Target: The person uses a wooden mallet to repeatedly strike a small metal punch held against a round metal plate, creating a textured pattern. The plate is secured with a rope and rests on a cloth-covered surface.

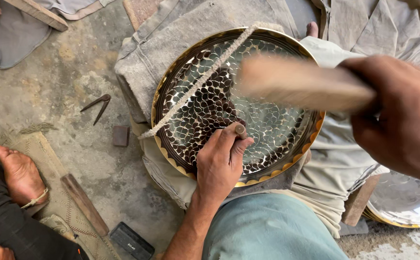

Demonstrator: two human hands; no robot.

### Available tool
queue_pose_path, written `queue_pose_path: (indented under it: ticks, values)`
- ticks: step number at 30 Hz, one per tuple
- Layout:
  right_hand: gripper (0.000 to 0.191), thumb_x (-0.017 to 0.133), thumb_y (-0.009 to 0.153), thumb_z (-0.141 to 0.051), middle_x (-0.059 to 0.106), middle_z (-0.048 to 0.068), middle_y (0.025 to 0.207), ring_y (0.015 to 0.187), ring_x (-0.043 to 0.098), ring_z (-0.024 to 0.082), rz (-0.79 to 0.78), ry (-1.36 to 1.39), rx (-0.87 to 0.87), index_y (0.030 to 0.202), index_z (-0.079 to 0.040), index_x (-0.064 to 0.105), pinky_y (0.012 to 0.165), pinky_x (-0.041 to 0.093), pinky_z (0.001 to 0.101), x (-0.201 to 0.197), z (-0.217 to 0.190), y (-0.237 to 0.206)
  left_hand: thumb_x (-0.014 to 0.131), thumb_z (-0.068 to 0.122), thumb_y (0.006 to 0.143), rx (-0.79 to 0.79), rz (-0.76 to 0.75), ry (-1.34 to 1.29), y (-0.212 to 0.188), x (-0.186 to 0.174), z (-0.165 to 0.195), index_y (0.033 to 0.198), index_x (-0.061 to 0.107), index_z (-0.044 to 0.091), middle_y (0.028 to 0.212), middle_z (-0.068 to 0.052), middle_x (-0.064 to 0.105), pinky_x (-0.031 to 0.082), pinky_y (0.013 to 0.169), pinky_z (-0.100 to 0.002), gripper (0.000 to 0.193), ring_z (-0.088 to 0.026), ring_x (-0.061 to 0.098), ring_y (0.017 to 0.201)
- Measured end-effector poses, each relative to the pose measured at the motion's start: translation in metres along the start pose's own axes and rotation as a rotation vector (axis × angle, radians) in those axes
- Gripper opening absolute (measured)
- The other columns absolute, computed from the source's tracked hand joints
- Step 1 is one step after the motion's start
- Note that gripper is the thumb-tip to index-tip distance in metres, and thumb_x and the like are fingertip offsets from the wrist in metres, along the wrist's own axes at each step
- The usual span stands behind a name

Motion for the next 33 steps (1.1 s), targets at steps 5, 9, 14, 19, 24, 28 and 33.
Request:
queue_pose_path:
  ticks: [5,9,14,19,24,28,33]
  values:
    - [0.042,0.071,0.083,0.002,0.070,0.015,0.105,0.097,0.072,0.022,0.050,0.378,-0.005,0.123,0.000,0.058,0.079,0.059,0.0365,-0.013,-0.013,0.010,0.070,0.021,0.102,0.007,-0.020,0.093,-0.003,0.003,-0.001,0.121,0.061,0.007,0.091,-0.005,0.067,0.058,0.062,-0.031,0.025,-0.018,0.070,0.075]
    - [0.046,0.075,0.081,0.003,0.073,0.014,0.101,0.093,0.071,0.027,0.040,-0.068,-0.121,0.124,-0.005,0.064,0.083,0.058,0.0403,-0.016,-0.028,0.022,0.067,0.023,0.105,0.011,-0.055,0.046,-0.003,0.006,-0.004,0.122,0.059,0.010,0.093,-0.003,0.066,0.062,0.063,-0.027,0.023,-0.016,0.071,0.078]
    - [0.048,0.076,0.074,-0.004,0.073,0.012,0.096,0.089,0.072,0.027,0.036,-0.140,-0.151,0.120,-0.008,0.067,0.081,0.059,0.0389,-0.007,-0.025,0.019,0.065,0.023,0.102,0.007,-0.100,0.080,-0.001,0.008,-0.005,0.130,0.060,0.008,0.089,-0.005,0.064,0.058,0.056,-0.028,0.032,-0.016,0.067,0.069]
    - [0.046,0.071,0.074,0.008,0.073,0.015,0.100,0.090,0.073,0.030,0.039,0.046,-0.065,0.118,-0.002,0.068,0.079,0.059,0.0394,-0.009,-0.011,0.016,0.065,0.024,0.105,0.014,-0.065,0.083,-0.001,0.002,-0.003,0.123,0.059,0.009,0.093,-0.005,0.065,0.057,0.058,-0.029,0.024,-0.015,0.067,0.073]
    - [0.038,0.070,0.082,0.009,0.070,0.018,0.105,0.093,0.072,0.029,0.043,0.152,0.009,0.119,0.001,0.064,0.079,0.058,0.0382,-0.011,-0.014,0.021,0.067,0.023,0.104,0.031,-0.081,0.077,0.000,0.001,-0.005,0.124,0.059,0.010,0.093,-0.005,0.064,0.057,0.059,-0.031,0.026,-0.016,0.067,0.074]
    - [0.041,0.069,0.077,0.012,0.070,0.019,0.104,0.092,0.071,0.029,0.028,0.159,0.004,0.117,0.003,0.065,0.078,0.057,0.0392,-0.009,-0.019,0.021,0.068,0.021,0.103,0.046,-0.104,0.084,0.002,0.001,-0.004,0.127,0.058,0.010,0.093,-0.005,0.063,0.059,0.061,-0.031,0.028,-0.017,0.068,0.077]
    - [0.040,0.069,0.077,0.010,0.071,0.018,0.101,0.089,0.071,0.028,0.000,0.136,-0.015,0.116,0.002,0.067,0.075,0.058,0.0379,-0.004,-0.015,0.021,0.069,0.021,0.103,0.067,-0.092,0.079,0.003,-0.001,-0.002,0.129,0.056,0.012,0.098,-0.006,0.065,0.060,0.063,-0.032,0.030,-0.018,0.070,0.082]
Point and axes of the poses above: each hand's wrist, its own y-axis towards the middle knuckle, its own x-axis out of the palm, z = x × y, the point moved 8 cm from there along y, towards the middle knuckle
